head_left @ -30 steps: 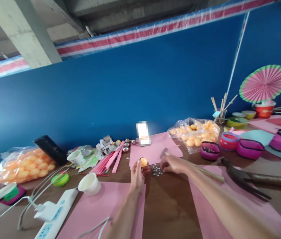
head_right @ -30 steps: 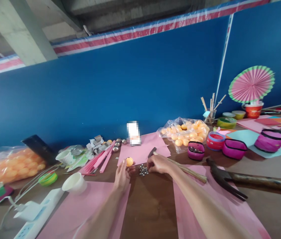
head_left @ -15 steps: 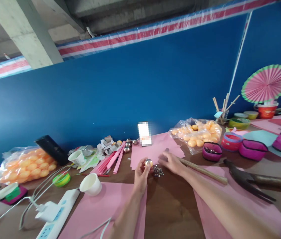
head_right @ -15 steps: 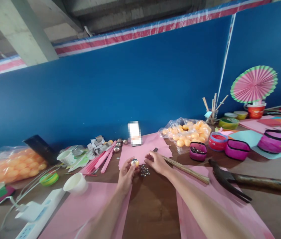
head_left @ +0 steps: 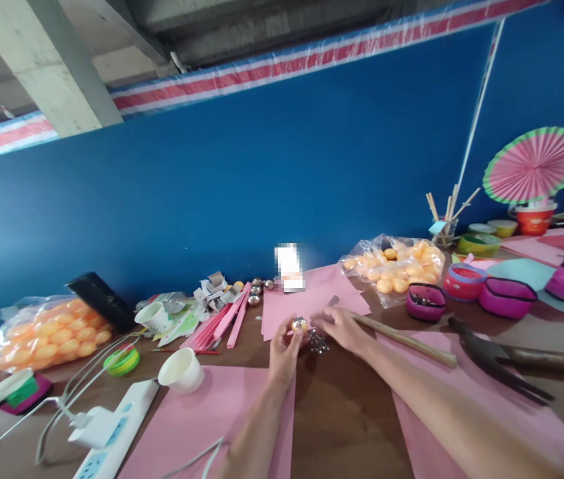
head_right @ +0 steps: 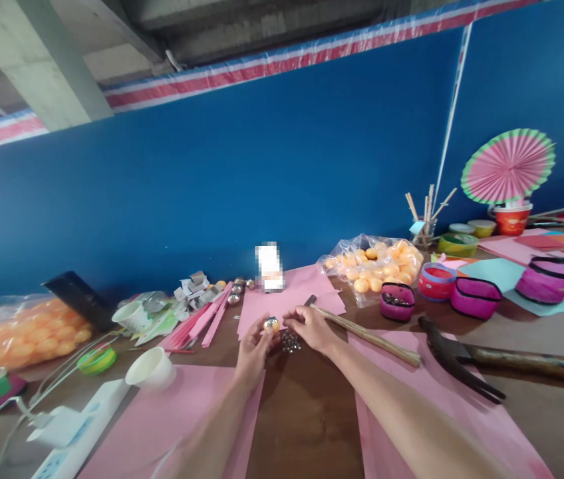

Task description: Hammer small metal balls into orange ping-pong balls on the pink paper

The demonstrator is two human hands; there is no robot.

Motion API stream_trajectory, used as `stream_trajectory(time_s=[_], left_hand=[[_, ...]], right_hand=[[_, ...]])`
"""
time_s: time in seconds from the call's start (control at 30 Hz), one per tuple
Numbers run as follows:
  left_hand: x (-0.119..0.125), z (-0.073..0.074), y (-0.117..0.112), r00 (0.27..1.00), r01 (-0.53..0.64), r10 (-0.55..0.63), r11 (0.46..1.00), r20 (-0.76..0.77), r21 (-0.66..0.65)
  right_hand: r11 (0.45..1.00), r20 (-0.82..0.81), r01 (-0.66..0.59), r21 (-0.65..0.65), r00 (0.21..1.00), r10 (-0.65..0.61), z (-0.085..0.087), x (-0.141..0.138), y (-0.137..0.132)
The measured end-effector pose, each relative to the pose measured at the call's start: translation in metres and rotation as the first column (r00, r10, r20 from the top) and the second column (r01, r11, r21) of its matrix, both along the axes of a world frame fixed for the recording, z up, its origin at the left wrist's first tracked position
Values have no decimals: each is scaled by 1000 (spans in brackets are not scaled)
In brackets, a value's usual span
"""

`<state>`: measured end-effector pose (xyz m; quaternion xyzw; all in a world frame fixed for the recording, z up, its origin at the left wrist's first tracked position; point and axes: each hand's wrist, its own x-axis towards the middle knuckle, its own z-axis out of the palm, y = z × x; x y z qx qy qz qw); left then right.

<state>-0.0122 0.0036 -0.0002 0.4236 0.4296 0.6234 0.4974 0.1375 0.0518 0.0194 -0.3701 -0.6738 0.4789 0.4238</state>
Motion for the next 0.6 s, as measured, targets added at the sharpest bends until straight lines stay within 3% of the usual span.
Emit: stream_trajectory(time_s=[0.2, 0.43, 0.6], left_hand=[[0, 2, 0, 999, -27, 27, 1000, -24, -4], [-1, 2, 0, 997, -49, 49, 999, -63, 3], [-2, 0, 1, 994, -57, 58, 998, -94, 10]], right_hand=[[995, 36, 5, 98, 999, -9, 6, -2, -5], [999, -38, 50, -6, 998, -50, 3, -5, -6], [994, -147, -5, -113, 989, -11, 2, -9, -7]])
